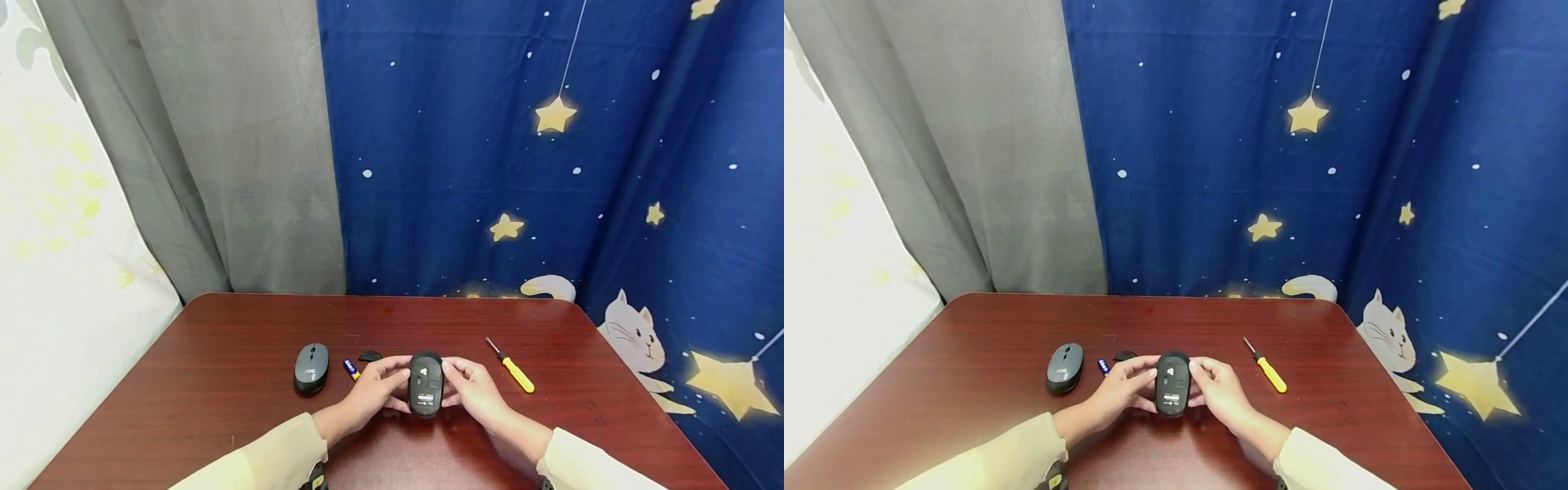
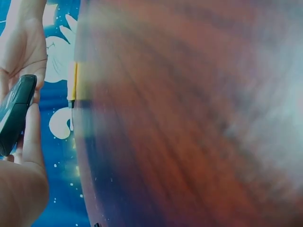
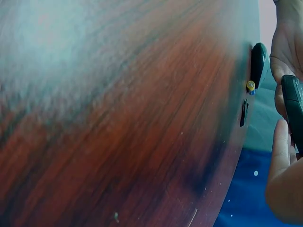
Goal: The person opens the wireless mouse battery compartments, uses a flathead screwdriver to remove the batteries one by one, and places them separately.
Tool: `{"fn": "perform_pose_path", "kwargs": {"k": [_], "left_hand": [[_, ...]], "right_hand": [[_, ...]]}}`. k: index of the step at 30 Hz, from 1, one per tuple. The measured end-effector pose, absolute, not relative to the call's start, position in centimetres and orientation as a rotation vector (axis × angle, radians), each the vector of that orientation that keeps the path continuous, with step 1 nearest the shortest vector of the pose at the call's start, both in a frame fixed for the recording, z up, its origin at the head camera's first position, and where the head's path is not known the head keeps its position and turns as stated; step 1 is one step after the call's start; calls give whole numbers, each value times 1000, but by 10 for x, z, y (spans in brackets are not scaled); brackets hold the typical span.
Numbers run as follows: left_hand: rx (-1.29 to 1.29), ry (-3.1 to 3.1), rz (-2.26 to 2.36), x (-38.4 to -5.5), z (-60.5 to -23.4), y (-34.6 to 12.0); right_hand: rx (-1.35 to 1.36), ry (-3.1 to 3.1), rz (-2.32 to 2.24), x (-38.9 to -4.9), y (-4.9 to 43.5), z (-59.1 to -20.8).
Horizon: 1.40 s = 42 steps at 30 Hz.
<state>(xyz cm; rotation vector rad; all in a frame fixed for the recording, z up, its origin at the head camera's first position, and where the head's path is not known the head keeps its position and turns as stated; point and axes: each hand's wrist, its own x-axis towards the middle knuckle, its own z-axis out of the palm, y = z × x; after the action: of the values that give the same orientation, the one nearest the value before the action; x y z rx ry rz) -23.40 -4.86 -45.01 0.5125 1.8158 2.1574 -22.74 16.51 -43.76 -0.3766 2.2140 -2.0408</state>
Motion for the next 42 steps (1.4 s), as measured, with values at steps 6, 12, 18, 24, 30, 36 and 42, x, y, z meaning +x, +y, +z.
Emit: {"fn": "perform_pose_path", "kwargs": {"k": [6, 12, 18, 24, 30, 36, 42], "left_hand": [[481, 1810, 2151, -230, -452, -49], [498, 1799, 2136, -230, -453, -52], [500, 1805, 2115, -228, -454, -54], [469, 1789, 2111, -224, -455, -55], [445, 1764, 2126, -223, -458, -55], [440, 1754, 2141, -221, -459, -56], [440, 1760, 2129, -220, -460, -59]], "right_hand": [[-391, 2188, -2025, -224, 163, -440], [-401, 2159, -2025, -221, 162, -440], [-386, 2120, -2025, -219, 159, -440], [-385, 2103, -2020, -217, 158, -443], [-396, 2127, -2011, -216, 156, -443], [-442, 2165, -1984, -217, 156, -444], [-547, 2266, -1952, -219, 157, -443]]}}
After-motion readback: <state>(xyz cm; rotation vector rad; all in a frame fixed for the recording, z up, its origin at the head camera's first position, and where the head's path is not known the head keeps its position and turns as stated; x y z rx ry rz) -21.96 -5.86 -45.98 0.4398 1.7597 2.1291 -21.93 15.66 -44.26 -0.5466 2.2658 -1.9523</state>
